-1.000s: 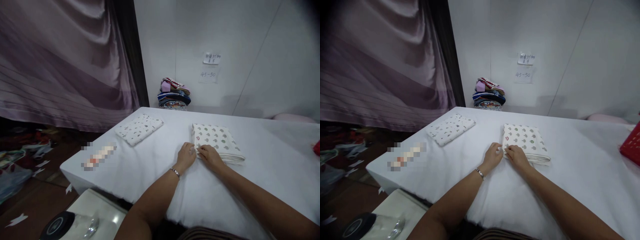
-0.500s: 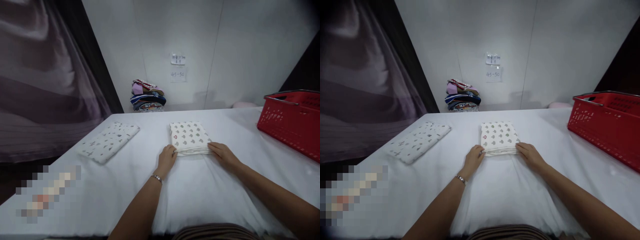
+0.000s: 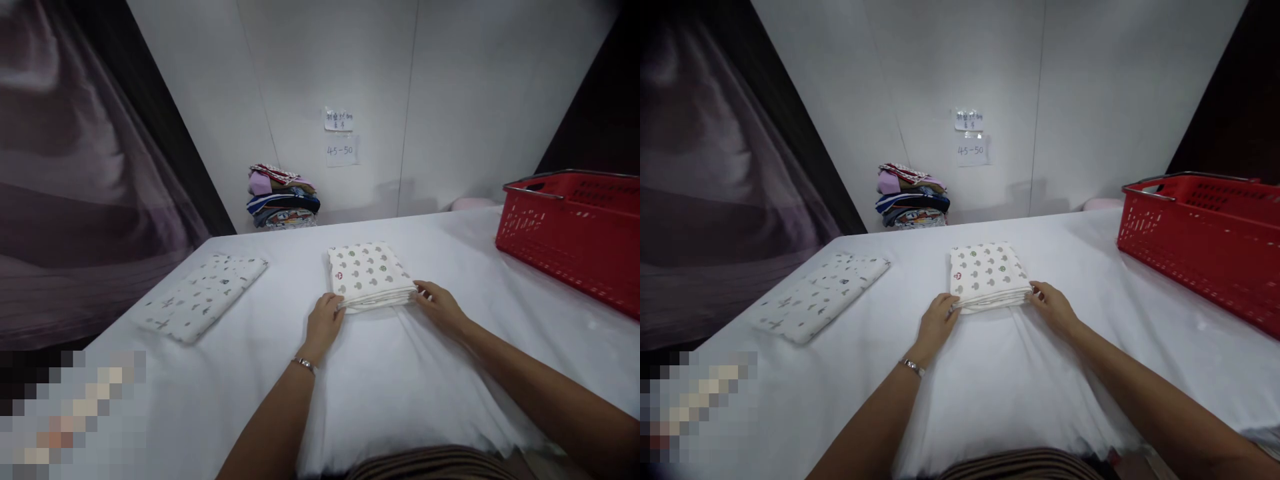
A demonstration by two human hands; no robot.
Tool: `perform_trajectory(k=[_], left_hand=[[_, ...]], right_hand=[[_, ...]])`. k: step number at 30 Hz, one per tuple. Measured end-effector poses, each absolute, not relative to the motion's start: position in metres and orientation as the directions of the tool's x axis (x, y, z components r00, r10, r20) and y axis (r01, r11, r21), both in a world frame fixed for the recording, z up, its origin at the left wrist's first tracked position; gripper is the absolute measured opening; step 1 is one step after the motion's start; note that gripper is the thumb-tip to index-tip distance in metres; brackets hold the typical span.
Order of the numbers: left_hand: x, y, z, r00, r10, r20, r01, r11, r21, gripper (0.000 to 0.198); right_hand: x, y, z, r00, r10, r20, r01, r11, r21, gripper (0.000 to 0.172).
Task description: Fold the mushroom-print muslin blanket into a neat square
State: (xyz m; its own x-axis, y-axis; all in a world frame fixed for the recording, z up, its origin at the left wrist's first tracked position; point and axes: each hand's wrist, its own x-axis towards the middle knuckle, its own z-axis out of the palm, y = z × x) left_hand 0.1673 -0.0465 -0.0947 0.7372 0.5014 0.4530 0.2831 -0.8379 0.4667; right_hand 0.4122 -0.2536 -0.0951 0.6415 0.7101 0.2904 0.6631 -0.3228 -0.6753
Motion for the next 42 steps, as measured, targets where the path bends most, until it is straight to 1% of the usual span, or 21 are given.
perform_trajectory(k=[3, 6, 9, 12, 15, 20, 23, 29, 31, 33, 35, 37, 39, 42], left_hand=[[0.168, -0.046, -0.094, 0.744, 0.501, 0.442, 0.296, -0.840, 0.455, 0.024], [0.170, -0.046, -0.093, 0.751, 0.502, 0.429, 0.321, -0.845, 0.427, 0.023], [0.171, -0.046, -0.093, 0.745, 0.517, 0.421, 0.339, -0.838, 0.428, 0.021], [0.173, -0.047, -0.093, 0.743, 0.521, 0.419, 0.343, -0.835, 0.430, 0.020], [0.173, -0.047, -0.093, 0.749, 0.518, 0.414, 0.358, -0.841, 0.405, 0.019], [0.173, -0.046, -0.092, 0.752, 0.504, 0.425, 0.386, -0.860, 0.334, 0.017], [0.173, -0.045, -0.094, 0.754, 0.497, 0.430, 0.382, -0.864, 0.330, 0.015], [0.170, -0.045, -0.092, 0.762, 0.475, 0.441, 0.339, -0.872, 0.353, 0.014], [0.170, -0.045, -0.088, 0.758, 0.474, 0.448, 0.339, -0.873, 0.351, 0.013], [0.172, -0.047, -0.082, 0.746, 0.476, 0.466, 0.347, -0.875, 0.338, 0.014], [0.178, -0.049, -0.075, 0.745, 0.458, 0.485, 0.342, -0.886, 0.312, 0.015], [0.188, -0.052, -0.069, 0.769, 0.419, 0.484, 0.316, -0.906, 0.281, 0.015], [0.199, -0.055, -0.065, 0.811, 0.379, 0.445, 0.291, -0.922, 0.255, 0.015], [0.212, -0.057, -0.062, 0.862, 0.369, 0.347, 0.299, -0.924, 0.239, 0.013]], right_hand=[[0.411, -0.247, -0.096, 0.651, 0.697, 0.301, 0.659, -0.322, -0.679, 0.034], [0.411, -0.245, -0.095, 0.643, 0.700, 0.310, 0.649, -0.283, -0.706, 0.032], [0.410, -0.246, -0.094, 0.630, 0.717, 0.299, 0.632, -0.249, -0.734, 0.033], [0.408, -0.245, -0.092, 0.664, 0.696, 0.273, 0.601, -0.279, -0.749, 0.033], [0.406, -0.244, -0.090, 0.699, 0.666, 0.259, 0.595, -0.343, -0.726, 0.033], [0.407, -0.249, -0.092, 0.724, 0.652, 0.225, 0.612, -0.458, -0.645, 0.023], [0.408, -0.254, -0.096, 0.709, 0.673, 0.210, 0.616, -0.445, -0.650, 0.020], [0.413, -0.259, -0.099, 0.643, 0.720, 0.262, 0.676, -0.372, -0.637, 0.021], [0.413, -0.259, -0.096, 0.627, 0.725, 0.285, 0.707, -0.376, -0.599, 0.024], [0.413, -0.256, -0.090, 0.581, 0.732, 0.356, 0.767, -0.346, -0.541, 0.029], [0.411, -0.250, -0.083, 0.486, 0.750, 0.449, 0.840, -0.259, -0.477, 0.033], [0.409, -0.242, -0.075, 0.365, 0.783, 0.504, 0.903, -0.164, -0.398, 0.031], [0.409, -0.232, -0.069, 0.267, 0.834, 0.482, 0.939, -0.113, -0.325, 0.029], [0.411, -0.219, -0.064, 0.209, 0.903, 0.376, 0.957, -0.110, -0.267, 0.030]])
